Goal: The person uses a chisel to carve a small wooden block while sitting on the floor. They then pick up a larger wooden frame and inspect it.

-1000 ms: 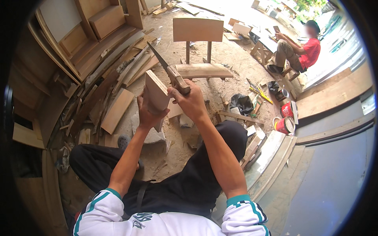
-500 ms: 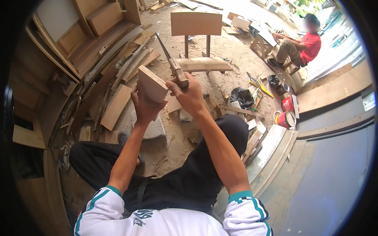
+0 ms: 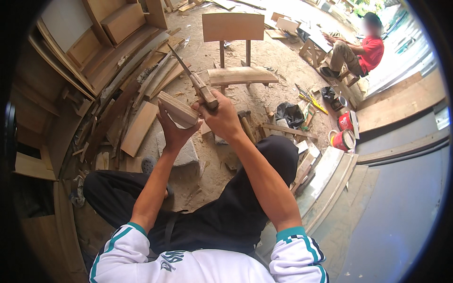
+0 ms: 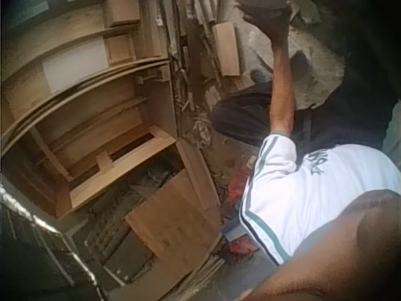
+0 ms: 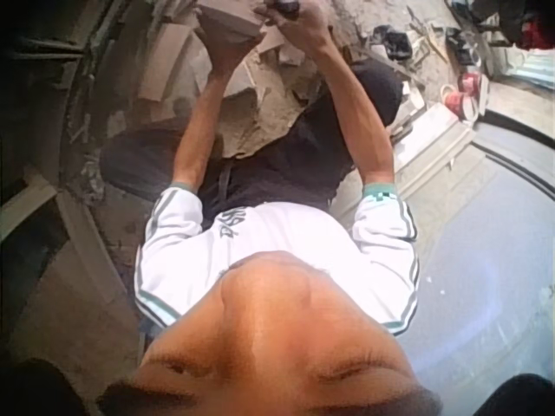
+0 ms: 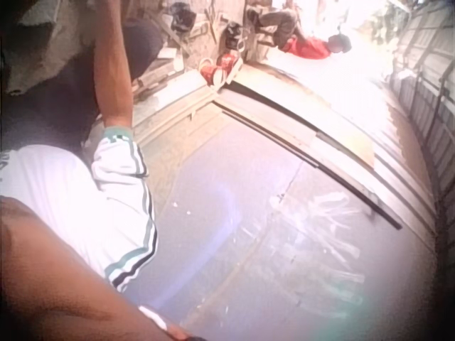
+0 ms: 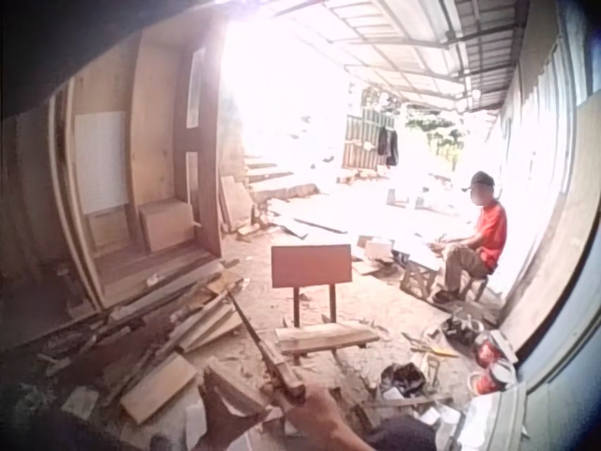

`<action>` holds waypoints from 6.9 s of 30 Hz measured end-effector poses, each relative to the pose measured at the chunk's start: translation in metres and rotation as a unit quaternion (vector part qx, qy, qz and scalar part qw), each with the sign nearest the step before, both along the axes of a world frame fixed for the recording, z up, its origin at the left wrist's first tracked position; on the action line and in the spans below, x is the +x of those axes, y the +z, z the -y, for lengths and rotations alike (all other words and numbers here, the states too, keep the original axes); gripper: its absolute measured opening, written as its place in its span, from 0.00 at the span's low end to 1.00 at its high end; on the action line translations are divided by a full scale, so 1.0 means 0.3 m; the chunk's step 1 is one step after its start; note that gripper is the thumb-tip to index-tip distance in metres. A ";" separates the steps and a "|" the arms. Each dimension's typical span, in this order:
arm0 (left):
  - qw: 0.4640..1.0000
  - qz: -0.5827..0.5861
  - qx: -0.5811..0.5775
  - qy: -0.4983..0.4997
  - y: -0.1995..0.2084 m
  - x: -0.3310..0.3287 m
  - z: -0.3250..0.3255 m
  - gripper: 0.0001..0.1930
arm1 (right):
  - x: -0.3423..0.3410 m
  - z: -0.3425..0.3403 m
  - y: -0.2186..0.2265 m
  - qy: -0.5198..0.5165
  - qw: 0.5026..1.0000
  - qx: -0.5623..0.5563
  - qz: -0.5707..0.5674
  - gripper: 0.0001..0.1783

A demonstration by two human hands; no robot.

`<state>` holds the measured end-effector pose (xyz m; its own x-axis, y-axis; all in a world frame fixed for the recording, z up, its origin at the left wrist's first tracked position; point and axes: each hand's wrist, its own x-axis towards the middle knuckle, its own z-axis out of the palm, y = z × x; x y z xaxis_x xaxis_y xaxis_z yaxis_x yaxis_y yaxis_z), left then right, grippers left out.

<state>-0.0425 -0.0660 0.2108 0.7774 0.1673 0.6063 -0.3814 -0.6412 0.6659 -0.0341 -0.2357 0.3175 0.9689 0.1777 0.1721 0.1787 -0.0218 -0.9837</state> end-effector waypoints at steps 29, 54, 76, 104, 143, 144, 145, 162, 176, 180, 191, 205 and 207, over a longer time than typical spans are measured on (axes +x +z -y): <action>0.993 -0.103 -0.053 -0.009 -0.262 0.027 -0.029 0.61 | -0.054 0.029 0.021 -0.142 0.937 -0.313 0.056 0.15; 0.712 -0.420 -0.240 0.508 -0.758 -0.116 -0.865 0.50 | 0.343 -0.230 -0.011 0.091 0.914 -0.391 0.047 0.13; 0.685 -0.447 -0.281 0.503 -1.101 0.007 -1.136 0.53 | 0.379 -0.165 -0.155 0.208 0.834 -0.510 0.024 0.10; 0.665 -0.367 -0.414 0.502 -1.124 0.070 -1.251 0.54 | 0.343 -0.186 -0.132 0.262 0.834 -0.484 0.027 0.10; 0.754 -0.270 -0.591 -0.099 -0.442 -0.268 -0.767 0.33 | -0.191 0.136 -0.969 0.255 0.705 -0.660 0.054 0.14; 0.751 -0.286 -0.585 -0.109 -0.431 -0.255 -0.776 0.33 | -0.213 0.099 -0.984 0.244 0.727 -0.641 0.019 0.15; 0.750 -0.301 -0.579 -0.113 -0.424 -0.249 -0.790 0.33 | -0.236 0.058 -1.003 0.239 0.748 -0.619 -0.015 0.17; 0.887 -0.282 -0.366 -0.019 -0.323 -0.145 -0.307 0.34 | -0.011 0.333 -0.941 -0.146 0.945 0.034 -0.292 0.48; 0.903 -0.359 -0.228 -0.067 -0.375 -0.205 -0.330 0.44 | -0.151 0.294 -0.910 -0.239 0.943 -0.177 -0.147 0.41; 0.866 -0.412 -0.269 -0.086 -0.339 -0.190 -0.377 0.47 | -0.157 0.258 -0.832 -0.238 0.930 -0.250 -0.129 0.43; 0.749 -0.422 -0.498 -0.112 -0.484 -0.195 -0.374 0.57 | -0.083 0.289 -0.825 -0.243 0.926 -0.269 -0.109 0.40; 0.614 -0.475 -0.627 -0.065 -0.453 -0.175 -0.423 0.31 | -0.089 0.235 -0.875 -0.185 0.909 -0.287 -0.239 0.43; 0.624 -0.468 -0.625 -0.027 -0.469 -0.181 -0.425 0.30 | -0.079 0.235 -0.888 -0.180 0.913 -0.277 -0.240 0.44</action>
<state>-0.0967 0.0614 0.0700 0.7185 0.0140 -0.6954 0.5505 0.5996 0.5809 -0.0577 -0.3062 0.0511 0.9217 -0.2355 -0.3082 -0.3872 -0.5111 -0.7674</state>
